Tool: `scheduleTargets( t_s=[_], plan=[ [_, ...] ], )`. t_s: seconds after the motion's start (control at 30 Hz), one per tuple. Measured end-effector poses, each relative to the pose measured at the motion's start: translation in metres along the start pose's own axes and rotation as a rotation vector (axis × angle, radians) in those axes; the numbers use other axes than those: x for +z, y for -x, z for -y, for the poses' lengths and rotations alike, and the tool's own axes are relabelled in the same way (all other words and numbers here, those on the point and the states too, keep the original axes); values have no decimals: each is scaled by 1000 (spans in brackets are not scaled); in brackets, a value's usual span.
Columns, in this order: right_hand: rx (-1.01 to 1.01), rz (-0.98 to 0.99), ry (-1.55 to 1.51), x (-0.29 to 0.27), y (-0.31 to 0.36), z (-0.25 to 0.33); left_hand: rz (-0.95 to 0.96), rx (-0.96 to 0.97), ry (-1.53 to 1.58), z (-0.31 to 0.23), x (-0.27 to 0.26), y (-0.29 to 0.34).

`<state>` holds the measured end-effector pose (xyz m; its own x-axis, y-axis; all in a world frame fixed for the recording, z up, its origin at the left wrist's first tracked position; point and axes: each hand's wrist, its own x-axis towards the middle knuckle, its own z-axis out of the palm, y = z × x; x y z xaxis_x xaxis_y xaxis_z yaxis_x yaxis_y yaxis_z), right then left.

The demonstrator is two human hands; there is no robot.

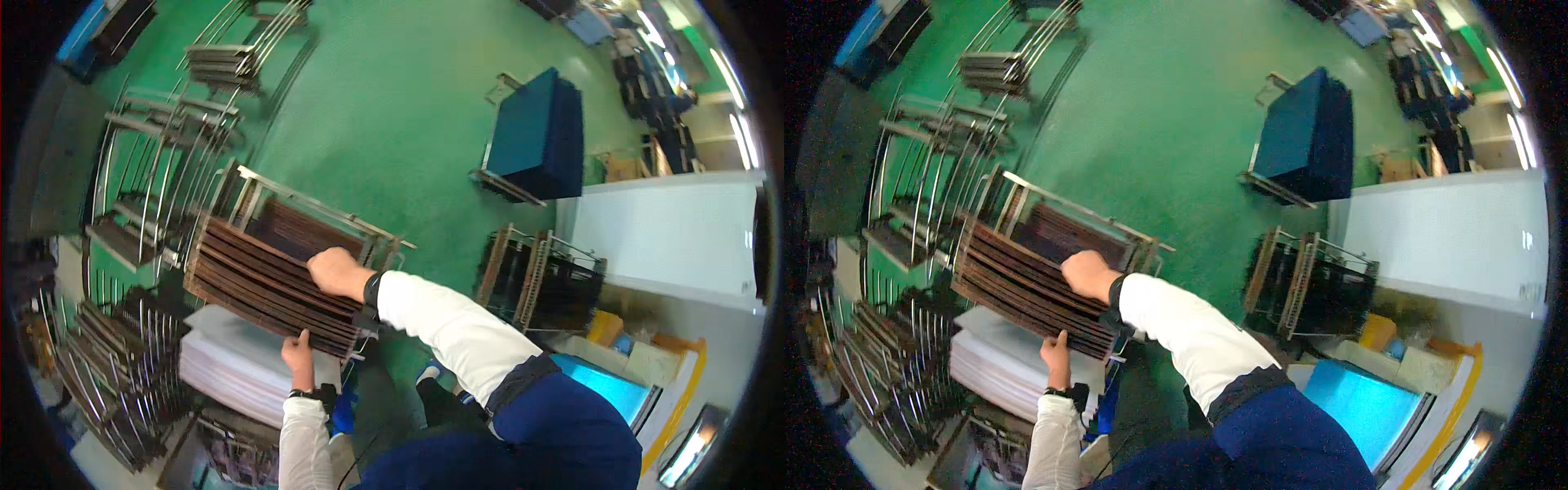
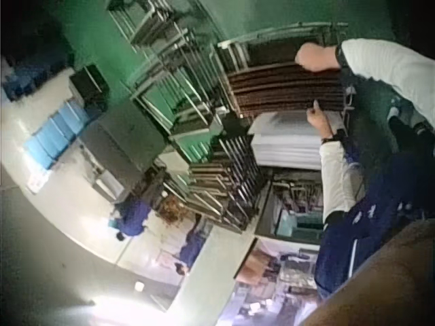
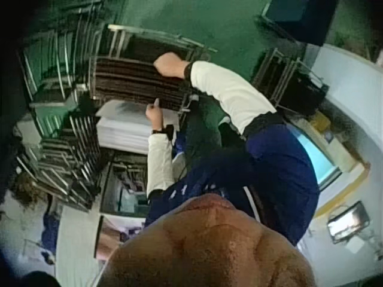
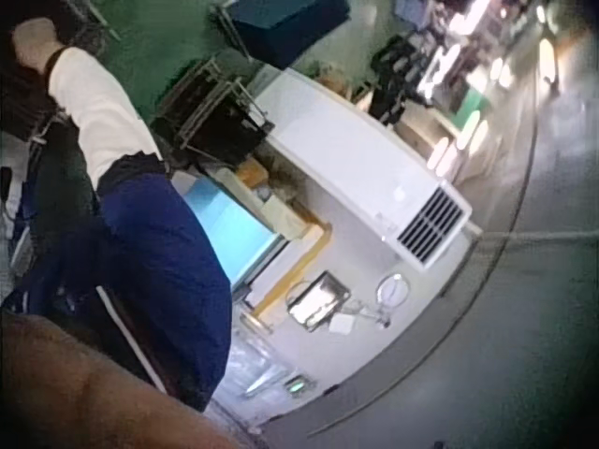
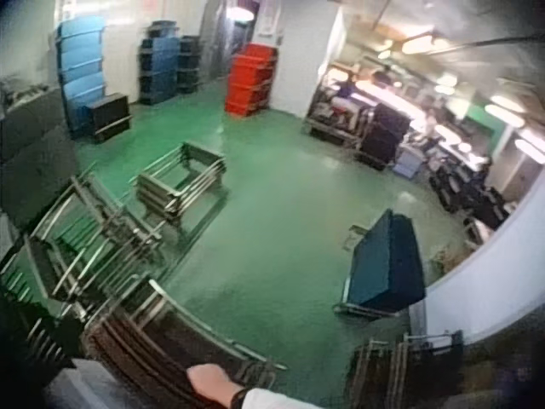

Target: Loading large glass panels from storage racks into a conveyor processing machine.

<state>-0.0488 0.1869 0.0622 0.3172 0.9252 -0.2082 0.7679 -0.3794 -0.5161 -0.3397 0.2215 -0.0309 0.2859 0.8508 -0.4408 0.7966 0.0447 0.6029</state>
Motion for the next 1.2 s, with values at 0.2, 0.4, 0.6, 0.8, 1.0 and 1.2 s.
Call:
scheduleTargets(
  t_s=[0.2, 0.4, 0.6, 0.8, 1.0, 1.2],
  plan=[
    [-79, -157, -32, -116, 62, 48, 162, -176, 103, -11, -9, -4],
    [30, -481, -274, -205, 207, 41, 736, -143, 164, -106, -21, 58],
    [413, -660, -495, -228, 420, 24, 1294, -8, 108, -180, 8, 182],
    [952, -1067, -622, -203, 649, 82, 1780, 3, -161, -225, 56, 328],
    [1162, -1607, -738, -144, 840, 176, 1949, 402, -333, -259, 96, 494],
    [1255, -2211, -753, -59, 970, 236, 2135, 540, -481, -271, 131, 658]
  ],
)
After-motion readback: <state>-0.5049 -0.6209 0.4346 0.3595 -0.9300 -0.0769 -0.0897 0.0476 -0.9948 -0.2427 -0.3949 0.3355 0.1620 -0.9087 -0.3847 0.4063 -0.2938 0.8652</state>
